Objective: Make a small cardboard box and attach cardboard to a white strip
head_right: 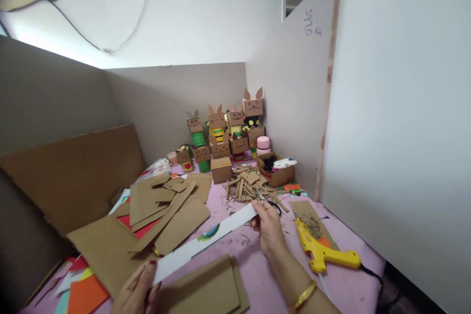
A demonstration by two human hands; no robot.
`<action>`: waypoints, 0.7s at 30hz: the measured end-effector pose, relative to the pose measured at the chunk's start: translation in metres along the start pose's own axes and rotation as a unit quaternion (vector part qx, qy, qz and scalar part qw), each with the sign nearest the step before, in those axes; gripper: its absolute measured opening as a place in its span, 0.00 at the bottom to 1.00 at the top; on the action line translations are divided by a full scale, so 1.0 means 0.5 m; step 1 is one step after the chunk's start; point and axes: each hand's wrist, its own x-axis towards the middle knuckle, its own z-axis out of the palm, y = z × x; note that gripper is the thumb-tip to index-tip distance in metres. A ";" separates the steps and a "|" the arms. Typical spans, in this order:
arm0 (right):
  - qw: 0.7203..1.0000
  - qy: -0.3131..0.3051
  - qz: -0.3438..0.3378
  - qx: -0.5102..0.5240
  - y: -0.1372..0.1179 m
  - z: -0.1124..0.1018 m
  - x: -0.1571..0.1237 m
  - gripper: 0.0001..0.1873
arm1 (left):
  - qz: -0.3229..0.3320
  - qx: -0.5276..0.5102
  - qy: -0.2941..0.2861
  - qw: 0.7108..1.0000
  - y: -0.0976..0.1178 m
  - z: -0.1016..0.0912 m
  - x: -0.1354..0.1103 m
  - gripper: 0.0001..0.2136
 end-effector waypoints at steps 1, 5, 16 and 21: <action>1.000 -0.003 0.005 -0.008 0.001 -0.001 -0.002 0.10 | 0.014 0.003 0.007 1.000 0.006 0.000 0.000 0.22; 0.997 -0.033 0.048 -0.045 0.005 -0.005 -0.003 0.04 | 0.030 -0.053 0.013 0.998 0.014 -0.011 0.002 0.20; 0.991 -0.017 0.120 -0.056 0.028 -0.050 0.035 0.06 | 0.063 0.037 -0.095 0.993 -0.029 -0.047 -0.029 0.32; 0.988 -0.040 0.143 -0.050 0.040 -0.050 0.031 0.06 | 0.127 0.407 -0.267 0.864 -0.033 -0.043 -0.088 0.46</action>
